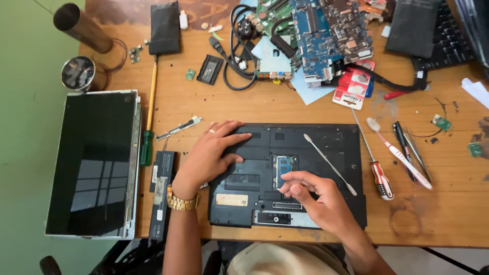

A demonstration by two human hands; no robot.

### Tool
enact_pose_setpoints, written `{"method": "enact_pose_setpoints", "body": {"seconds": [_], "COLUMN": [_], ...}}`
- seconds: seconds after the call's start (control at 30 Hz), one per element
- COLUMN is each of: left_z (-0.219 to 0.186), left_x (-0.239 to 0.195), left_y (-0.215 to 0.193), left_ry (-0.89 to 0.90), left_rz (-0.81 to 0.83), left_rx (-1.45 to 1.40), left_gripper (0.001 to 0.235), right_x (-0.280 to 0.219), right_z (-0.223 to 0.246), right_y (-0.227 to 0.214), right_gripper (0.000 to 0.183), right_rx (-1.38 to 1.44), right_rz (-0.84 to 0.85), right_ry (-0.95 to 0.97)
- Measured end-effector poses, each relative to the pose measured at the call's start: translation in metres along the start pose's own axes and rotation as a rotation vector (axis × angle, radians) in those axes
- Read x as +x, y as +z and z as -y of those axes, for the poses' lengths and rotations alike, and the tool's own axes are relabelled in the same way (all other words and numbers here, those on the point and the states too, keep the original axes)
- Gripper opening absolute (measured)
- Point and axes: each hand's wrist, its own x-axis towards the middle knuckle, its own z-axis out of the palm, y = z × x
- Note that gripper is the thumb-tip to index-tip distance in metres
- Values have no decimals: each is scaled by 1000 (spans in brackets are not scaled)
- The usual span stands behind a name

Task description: The person disassembles a laptop, removes the hard drive, cleans it with a toothbrush, and reassembles the laptop. They use a screwdriver to remove screws and a toothbrush to clean the hard drive.

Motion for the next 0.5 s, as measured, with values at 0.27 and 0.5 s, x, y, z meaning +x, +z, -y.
{"method": "enact_pose_setpoints", "body": {"seconds": [0.27,0.5], "left_z": [2,-1], "left_x": [3,0], "left_y": [-2,0], "left_ry": [55,72], "left_rz": [-4,-80], "left_rx": [-25,-69], "left_gripper": [51,52], "right_x": [1,1], "right_z": [7,12], "right_y": [2,1], "right_gripper": [42,37], "right_rx": [-113,-171], "right_rz": [-14,-3], "right_ry": [-19,24]}}
